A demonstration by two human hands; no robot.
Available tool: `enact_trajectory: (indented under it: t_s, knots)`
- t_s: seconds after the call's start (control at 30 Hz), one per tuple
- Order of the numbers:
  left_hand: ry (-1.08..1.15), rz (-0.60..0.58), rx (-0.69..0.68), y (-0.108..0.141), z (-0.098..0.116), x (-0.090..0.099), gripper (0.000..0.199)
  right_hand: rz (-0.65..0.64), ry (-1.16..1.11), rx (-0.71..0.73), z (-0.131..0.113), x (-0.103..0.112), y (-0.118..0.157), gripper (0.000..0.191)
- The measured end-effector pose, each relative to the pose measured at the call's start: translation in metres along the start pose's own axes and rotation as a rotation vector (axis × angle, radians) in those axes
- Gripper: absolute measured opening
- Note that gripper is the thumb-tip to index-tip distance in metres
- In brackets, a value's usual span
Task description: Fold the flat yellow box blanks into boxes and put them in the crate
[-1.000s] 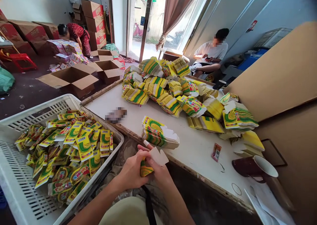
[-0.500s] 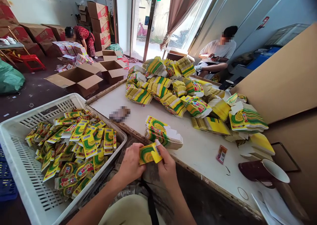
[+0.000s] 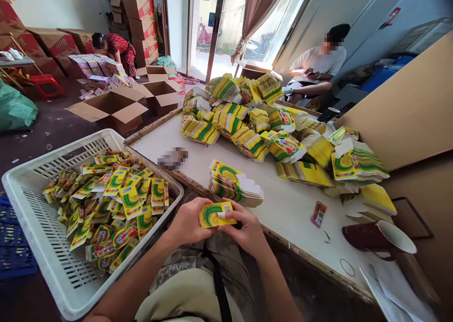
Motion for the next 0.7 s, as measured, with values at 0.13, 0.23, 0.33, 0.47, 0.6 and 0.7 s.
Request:
enact_trajectory:
  t_s: [0.13, 0.23, 0.33, 0.47, 0.6, 0.7]
  knots:
    - [0.026, 0.044, 0.008, 0.001, -0.003, 0.005, 0.053, 0.027, -0.101, 0.017, 0.0, -0.01, -0.007, 0.022]
    - [0.051, 0.037, 0.046, 0.003, -0.004, 0.006, 0.057, -0.019, -0.197, 0.031, -0.002, -0.017, -0.012, 0.023]
    - [0.042, 0.038, 0.103, 0.007, -0.011, 0.011, 0.058, 0.029, -0.196, -0.002, -0.001, -0.01, -0.019, 0.05]
    - [-0.253, 0.248, 0.29, 0.027, -0.044, 0.061, 0.055, 0.275, 0.047, -0.055, 0.01, 0.036, -0.031, 0.061]
    - [-0.521, 0.551, 0.448, 0.055, -0.07, 0.112, 0.073, 0.41, 0.452, -0.226, 0.036, 0.071, -0.046, 0.043]
    - [-0.369, 0.41, 0.298, 0.045, -0.07, 0.092, 0.057, 0.271, 0.56, -0.251, 0.052, 0.061, -0.061, 0.034]
Point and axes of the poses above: each hand's wrist, its own y-axis away from the middle knuckle, its own x-axis out of the back of the hand, z = x × y, the point moved 8 cm from there along -y, towards the middle knuckle, and after that the axes turned 11 degrees about -z, right-handed, at the moved point
